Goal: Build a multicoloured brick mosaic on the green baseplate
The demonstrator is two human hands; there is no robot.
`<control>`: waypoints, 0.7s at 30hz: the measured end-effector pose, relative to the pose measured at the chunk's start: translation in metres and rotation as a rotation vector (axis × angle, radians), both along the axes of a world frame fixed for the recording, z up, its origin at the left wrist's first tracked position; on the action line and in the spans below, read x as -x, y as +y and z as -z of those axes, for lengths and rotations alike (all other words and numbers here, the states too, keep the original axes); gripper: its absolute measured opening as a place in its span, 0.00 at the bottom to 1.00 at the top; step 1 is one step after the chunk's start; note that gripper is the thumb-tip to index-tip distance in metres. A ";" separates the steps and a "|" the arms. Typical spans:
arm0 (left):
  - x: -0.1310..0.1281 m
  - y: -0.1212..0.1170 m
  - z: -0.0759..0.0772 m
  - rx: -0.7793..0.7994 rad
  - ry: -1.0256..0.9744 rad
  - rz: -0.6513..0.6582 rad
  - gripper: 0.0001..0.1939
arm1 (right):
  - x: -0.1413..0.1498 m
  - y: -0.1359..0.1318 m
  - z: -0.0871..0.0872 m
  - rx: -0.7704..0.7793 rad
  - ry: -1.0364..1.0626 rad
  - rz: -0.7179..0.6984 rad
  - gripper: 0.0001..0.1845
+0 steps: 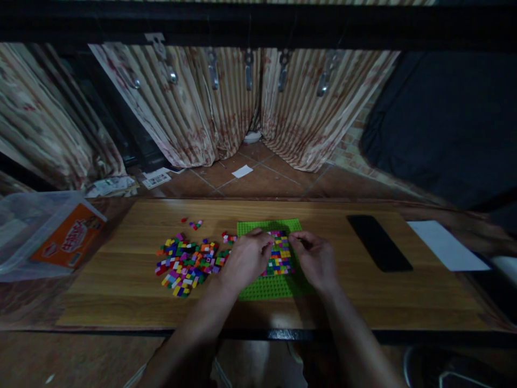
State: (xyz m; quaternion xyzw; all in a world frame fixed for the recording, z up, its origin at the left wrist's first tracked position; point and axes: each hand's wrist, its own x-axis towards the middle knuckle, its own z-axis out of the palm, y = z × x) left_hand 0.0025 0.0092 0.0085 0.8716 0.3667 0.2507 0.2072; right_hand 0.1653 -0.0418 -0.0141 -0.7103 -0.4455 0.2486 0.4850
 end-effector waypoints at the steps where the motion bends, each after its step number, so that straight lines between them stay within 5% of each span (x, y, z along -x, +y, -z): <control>1: -0.002 -0.001 0.001 -0.010 0.028 0.001 0.09 | 0.000 0.000 -0.001 0.003 -0.009 -0.002 0.14; 10: -0.014 -0.008 -0.001 -0.058 0.302 -0.048 0.11 | 0.001 0.000 -0.003 -0.002 -0.067 -0.013 0.14; 21: -0.021 -0.007 0.006 0.007 0.270 -0.142 0.10 | 0.000 0.001 -0.003 0.042 -0.089 -0.035 0.13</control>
